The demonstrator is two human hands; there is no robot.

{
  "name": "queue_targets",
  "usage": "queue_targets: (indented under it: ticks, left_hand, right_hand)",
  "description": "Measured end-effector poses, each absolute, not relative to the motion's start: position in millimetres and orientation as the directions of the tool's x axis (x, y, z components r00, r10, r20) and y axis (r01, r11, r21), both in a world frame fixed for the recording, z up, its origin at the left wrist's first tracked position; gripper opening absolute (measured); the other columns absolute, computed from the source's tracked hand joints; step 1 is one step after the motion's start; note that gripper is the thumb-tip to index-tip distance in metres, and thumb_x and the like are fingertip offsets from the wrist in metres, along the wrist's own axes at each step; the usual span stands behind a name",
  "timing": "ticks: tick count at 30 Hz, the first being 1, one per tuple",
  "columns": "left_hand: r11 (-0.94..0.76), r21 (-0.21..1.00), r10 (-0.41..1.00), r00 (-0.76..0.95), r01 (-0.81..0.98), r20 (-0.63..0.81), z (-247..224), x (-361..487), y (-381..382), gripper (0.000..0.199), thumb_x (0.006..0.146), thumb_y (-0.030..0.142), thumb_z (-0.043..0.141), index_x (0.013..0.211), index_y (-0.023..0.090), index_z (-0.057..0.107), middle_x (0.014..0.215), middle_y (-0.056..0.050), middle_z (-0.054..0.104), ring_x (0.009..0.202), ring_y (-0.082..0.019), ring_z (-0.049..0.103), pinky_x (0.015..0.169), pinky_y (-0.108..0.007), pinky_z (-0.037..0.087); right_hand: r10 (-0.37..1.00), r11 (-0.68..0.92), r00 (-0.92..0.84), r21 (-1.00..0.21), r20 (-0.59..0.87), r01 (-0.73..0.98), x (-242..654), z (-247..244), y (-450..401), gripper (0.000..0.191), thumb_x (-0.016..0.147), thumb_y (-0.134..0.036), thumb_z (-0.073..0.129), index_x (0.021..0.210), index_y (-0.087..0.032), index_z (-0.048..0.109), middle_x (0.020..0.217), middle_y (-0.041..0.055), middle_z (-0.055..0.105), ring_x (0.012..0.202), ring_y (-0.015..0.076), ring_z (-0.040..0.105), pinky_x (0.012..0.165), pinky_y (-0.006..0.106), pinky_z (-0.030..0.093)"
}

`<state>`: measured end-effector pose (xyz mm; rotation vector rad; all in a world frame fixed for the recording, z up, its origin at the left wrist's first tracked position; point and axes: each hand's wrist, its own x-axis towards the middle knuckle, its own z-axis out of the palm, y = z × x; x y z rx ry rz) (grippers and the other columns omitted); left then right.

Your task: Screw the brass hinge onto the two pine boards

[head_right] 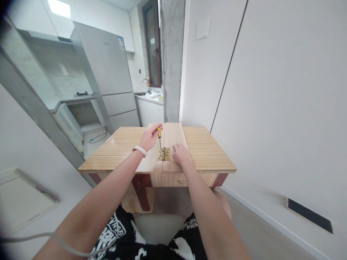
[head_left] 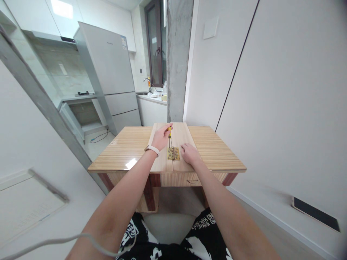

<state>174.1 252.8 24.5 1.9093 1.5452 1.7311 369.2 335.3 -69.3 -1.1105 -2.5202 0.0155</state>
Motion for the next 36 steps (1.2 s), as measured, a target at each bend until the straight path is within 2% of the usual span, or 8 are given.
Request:
queue_targets:
  ticks: [6, 9, 15, 18, 23, 26, 31, 36]
  left_hand:
    - [-0.419, 0.667, 0.693, -0.258, 0.615, 0.673, 28.5, 173.1, 247.8, 0.034, 0.094, 0.020, 0.063, 0.127, 0.023, 0.069, 0.121, -0.009, 0.071, 0.095, -0.018, 0.071, 0.085, -0.033, 0.063]
    - [-0.453, 0.640, 0.691, -0.209, 0.620, 0.692, 29.3, 172.2, 245.1, 0.036, 0.095, 0.023, 0.062, 0.131, 0.024, 0.068, 0.126, -0.009, 0.069, 0.098, -0.017, 0.071, 0.088, -0.033, 0.062]
    - [-0.497, 0.639, 0.698, -0.166, 0.587, 0.696, 24.2, 171.4, 249.1, 0.046, 0.098, 0.013, 0.050, 0.142, 0.022, 0.060, 0.139, -0.010, 0.065, 0.124, -0.020, 0.065, 0.108, -0.037, 0.054]
    - [-0.478, 0.664, 0.696, -0.213, 0.575, 0.686, 24.7, 172.1, 248.8, 0.045, 0.096, 0.011, 0.051, 0.139, 0.022, 0.062, 0.132, -0.010, 0.068, 0.115, -0.019, 0.068, 0.101, -0.036, 0.058]
    - [-0.436, 0.636, 0.669, -0.243, 0.637, 0.703, 30.5, 173.0, 241.3, 0.032, 0.094, 0.019, 0.062, 0.125, 0.023, 0.071, 0.123, -0.009, 0.067, 0.096, -0.016, 0.069, 0.085, -0.030, 0.062]
    - [-0.471, 0.607, 0.674, -0.182, 0.640, 0.716, 30.6, 172.4, 240.8, 0.036, 0.094, 0.022, 0.062, 0.130, 0.024, 0.069, 0.128, -0.009, 0.065, 0.100, -0.016, 0.068, 0.090, -0.031, 0.061]
    - [-0.510, 0.617, 0.698, -0.131, 0.599, 0.704, 24.0, 171.1, 248.9, 0.049, 0.096, 0.010, 0.050, 0.142, 0.023, 0.060, 0.135, -0.010, 0.066, 0.121, -0.019, 0.065, 0.103, -0.035, 0.056]
    - [-0.470, 0.631, 0.693, -0.184, 0.618, 0.697, 23.6, 171.9, 248.5, 0.045, 0.095, 0.013, 0.056, 0.137, 0.025, 0.064, 0.126, -0.009, 0.068, 0.103, -0.018, 0.070, 0.093, -0.034, 0.060]
  right_hand:
    - [0.712, 0.686, -0.610, -0.162, 0.347, 0.709, 368.5, -69.0, 335.3, 0.037, 0.103, -0.030, 0.041, 0.128, -0.022, 0.067, 0.132, 0.0114, 0.064, 0.125, 0.0223, 0.053, 0.110, 0.032, 0.034]
    - [0.710, 0.688, -0.609, -0.163, 0.353, 0.707, 368.5, -69.7, 336.1, 0.037, 0.103, -0.029, 0.041, 0.127, -0.022, 0.068, 0.130, 0.0112, 0.065, 0.124, 0.0221, 0.054, 0.109, 0.032, 0.035]
    - [0.709, 0.689, -0.610, -0.163, 0.354, 0.707, 369.2, -69.2, 335.6, 0.037, 0.102, -0.029, 0.042, 0.128, -0.021, 0.067, 0.130, 0.0114, 0.065, 0.123, 0.0220, 0.054, 0.109, 0.031, 0.034]
    - [0.716, 0.683, -0.609, -0.164, 0.341, 0.711, 369.1, -68.0, 334.7, 0.037, 0.103, -0.030, 0.041, 0.127, -0.021, 0.067, 0.130, 0.0114, 0.065, 0.122, 0.0221, 0.053, 0.108, 0.031, 0.034]
    - [0.714, 0.684, -0.607, -0.163, 0.349, 0.711, 368.6, -68.7, 334.2, 0.037, 0.103, -0.030, 0.040, 0.126, -0.022, 0.068, 0.128, 0.0113, 0.065, 0.121, 0.0224, 0.053, 0.107, 0.032, 0.034]
    - [0.714, 0.685, -0.609, -0.165, 0.346, 0.710, 369.0, -70.1, 335.1, 0.037, 0.103, -0.029, 0.040, 0.126, -0.021, 0.067, 0.129, 0.0118, 0.064, 0.122, 0.0226, 0.053, 0.108, 0.032, 0.034]
    - [0.703, 0.696, -0.616, -0.171, 0.355, 0.697, 369.5, -71.1, 336.9, 0.037, 0.102, -0.027, 0.042, 0.129, -0.019, 0.067, 0.130, 0.0122, 0.064, 0.123, 0.0223, 0.053, 0.109, 0.031, 0.033]
    - [0.709, 0.690, -0.610, -0.166, 0.355, 0.705, 368.1, -69.2, 335.7, 0.036, 0.102, -0.027, 0.043, 0.127, -0.021, 0.067, 0.129, 0.0115, 0.065, 0.122, 0.0221, 0.054, 0.108, 0.031, 0.035]
